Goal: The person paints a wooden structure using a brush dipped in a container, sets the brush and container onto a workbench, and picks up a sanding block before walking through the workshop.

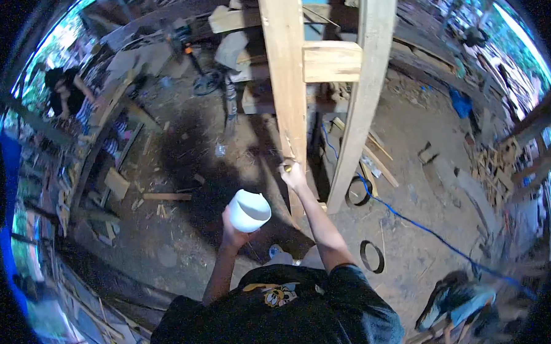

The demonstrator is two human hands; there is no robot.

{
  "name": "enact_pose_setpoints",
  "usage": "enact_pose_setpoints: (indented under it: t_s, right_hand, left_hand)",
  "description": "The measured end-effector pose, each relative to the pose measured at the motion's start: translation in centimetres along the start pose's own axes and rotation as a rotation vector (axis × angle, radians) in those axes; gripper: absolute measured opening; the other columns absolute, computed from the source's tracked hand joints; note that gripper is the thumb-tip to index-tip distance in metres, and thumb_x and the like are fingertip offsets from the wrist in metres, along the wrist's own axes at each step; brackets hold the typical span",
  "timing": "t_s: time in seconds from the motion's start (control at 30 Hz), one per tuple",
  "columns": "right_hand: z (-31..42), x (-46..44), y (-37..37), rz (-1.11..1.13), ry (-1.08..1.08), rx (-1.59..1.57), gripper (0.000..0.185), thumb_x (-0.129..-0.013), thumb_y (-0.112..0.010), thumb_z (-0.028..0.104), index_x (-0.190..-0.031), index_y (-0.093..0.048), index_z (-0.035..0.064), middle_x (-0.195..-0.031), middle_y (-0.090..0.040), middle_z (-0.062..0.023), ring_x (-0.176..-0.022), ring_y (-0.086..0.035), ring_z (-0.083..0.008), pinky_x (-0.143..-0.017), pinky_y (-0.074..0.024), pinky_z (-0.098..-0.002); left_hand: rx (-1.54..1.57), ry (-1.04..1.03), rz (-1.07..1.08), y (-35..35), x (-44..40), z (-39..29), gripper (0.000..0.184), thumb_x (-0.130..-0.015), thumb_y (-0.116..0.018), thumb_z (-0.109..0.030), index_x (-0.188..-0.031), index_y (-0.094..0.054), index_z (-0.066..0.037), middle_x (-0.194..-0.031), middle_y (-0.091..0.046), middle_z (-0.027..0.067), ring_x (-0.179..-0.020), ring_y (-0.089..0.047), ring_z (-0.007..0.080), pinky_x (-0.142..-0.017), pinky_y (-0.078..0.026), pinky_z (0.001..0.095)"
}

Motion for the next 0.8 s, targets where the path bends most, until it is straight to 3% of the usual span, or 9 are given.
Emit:
enact_pose_setpoints:
  t_s: [0.1,0.17,0.33,0.4,0.47,0.57,0.67,0.73,0.8]
  right_hand:
    - [3.2,-4.5,2.8,-0.011,0.038,-0.145,0.014,-0.079,-0.054,0.01,-0.074,-0.059,-0.0023,-0.068,-0.061,-0.0095,-0.064,-0.058,-0.0142,-0.059,-0.0451,-0.0273]
    - [10.6,-7.5,8.0,-0.134,0.147,-0.19,0.014,-0.08,-0.054,0.009,-0.074,-0.057,-0.0034,-0.073,-0.061,-0.0101,-0.068,-0.058,-0.0146,-0.062,-0.0446,-0.0261]
    - [20.2,-8.4,14.7,-0.408,0.721,-0.358,0.008,-0.079,-0.053,0.004,-0.075,-0.057,-0.0018,-0.082,-0.062,-0.0125,-0.075,-0.06,-0.0198,-0.07,-0.0452,-0.0275]
    - [15.4,-8.3,12.3,-0.258,0.453,-0.39,0.008,-0.079,-0.053,0.006,-0.078,-0.058,0.0002,-0.084,-0.062,-0.0129,-0.078,-0.06,-0.0238,-0.071,-0.0461,-0.0289]
    - [9.4,-5.2,8.3,-0.141,0.548,-0.216,0.009,-0.076,-0.053,0.008,-0.078,-0.059,0.0019,-0.08,-0.061,-0.0125,-0.07,-0.06,-0.0199,-0.064,-0.0471,-0.0278]
    - [-1.9,1.0,2.9,0.333,0.048,0.088,0.019,-0.074,-0.054,0.019,-0.08,-0.058,0.001,-0.072,-0.059,-0.0195,-0.071,-0.059,-0.0324,-0.062,-0.0476,-0.0348]
    - [-3.9,4.2,7.5,0.326,-0.22,-0.296,0.012,-0.076,-0.053,0.011,-0.075,-0.057,-0.0003,-0.07,-0.06,-0.0106,-0.066,-0.061,-0.0193,-0.06,-0.0464,-0.0289]
    - [0.6,3.6,14.0,-0.003,0.029,-0.567,0.005,-0.075,-0.05,-0.003,-0.073,-0.054,0.0004,-0.068,-0.054,-0.008,-0.063,-0.057,-0.0116,-0.056,-0.0448,-0.0233]
    - [5.1,3.2,19.4,-0.061,-0.014,-0.855,0.005,-0.077,-0.05,0.0,-0.072,-0.051,0.0012,-0.07,-0.05,-0.0051,-0.058,-0.054,-0.0126,-0.055,-0.0439,-0.0245]
  left_hand:
    - [-0.29,-0.287,-0.193,-1.8,1.2,-2.4,0.096,-0.046,-0.084,-0.022,-0.121,-0.029,-0.001,-0.12,-0.038,0.0168,-0.11,-0.042,0.027,-0.093,-0.034,0.0418]
    - [0.178,0.11,-0.036,1.7,-2.1,2.9,0.074,-0.067,-0.056,-0.061,-0.124,-0.034,-0.019,-0.122,-0.039,0.0091,-0.109,-0.043,0.0291,-0.08,-0.042,0.0485]
    - [0.12,0.082,-0.008,-0.7,-3.7,5.3,0.067,-0.071,-0.038,-0.07,-0.122,-0.037,-0.027,-0.121,-0.043,0.0025,-0.108,-0.044,0.026,-0.067,-0.047,0.0426]
    - [0.144,0.113,0.014,-1.6,-4.0,5.9,0.068,-0.071,-0.038,-0.07,-0.123,-0.037,-0.027,-0.122,-0.042,0.0025,-0.109,-0.043,0.0265,-0.07,-0.045,0.0437]
    - [0.122,0.084,0.029,-2.2,-4.5,5.5,0.069,-0.07,-0.039,-0.07,-0.124,-0.036,-0.027,-0.124,-0.04,0.0023,-0.111,-0.041,0.0266,-0.074,-0.041,0.045]
    - [0.056,-0.005,0.055,-2.8,-5.3,3.6,0.072,-0.069,-0.039,-0.07,-0.126,-0.034,-0.027,-0.127,-0.037,0.0021,-0.115,-0.037,0.0269,-0.081,-0.035,0.047]
    - [-0.046,-0.095,0.078,-3.4,-6.2,1.5,0.074,-0.069,-0.04,-0.07,-0.128,-0.032,-0.026,-0.13,-0.034,0.0019,-0.118,-0.033,0.0271,-0.088,-0.029,0.049]
    - [0.046,0.023,0.0,-2.2,-7.7,2.2,0.078,-0.068,-0.038,-0.072,-0.13,-0.029,-0.025,-0.132,-0.032,0.0031,-0.12,-0.032,0.0272,-0.089,-0.028,0.052]
    - [-0.113,-0.192,0.001,-4.7,-7.3,1.1,0.091,-0.052,-0.08,-0.016,-0.127,-0.028,-0.015,-0.129,-0.032,0.0105,-0.118,-0.033,0.0249,-0.093,-0.032,0.0464]
Point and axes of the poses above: each hand's wrist, its own x-axis away from the middle knuckle, its own y-axis out of the back of the hand, z = x × y, the point moved 7 cm from there along -x, towards the middle knuckle
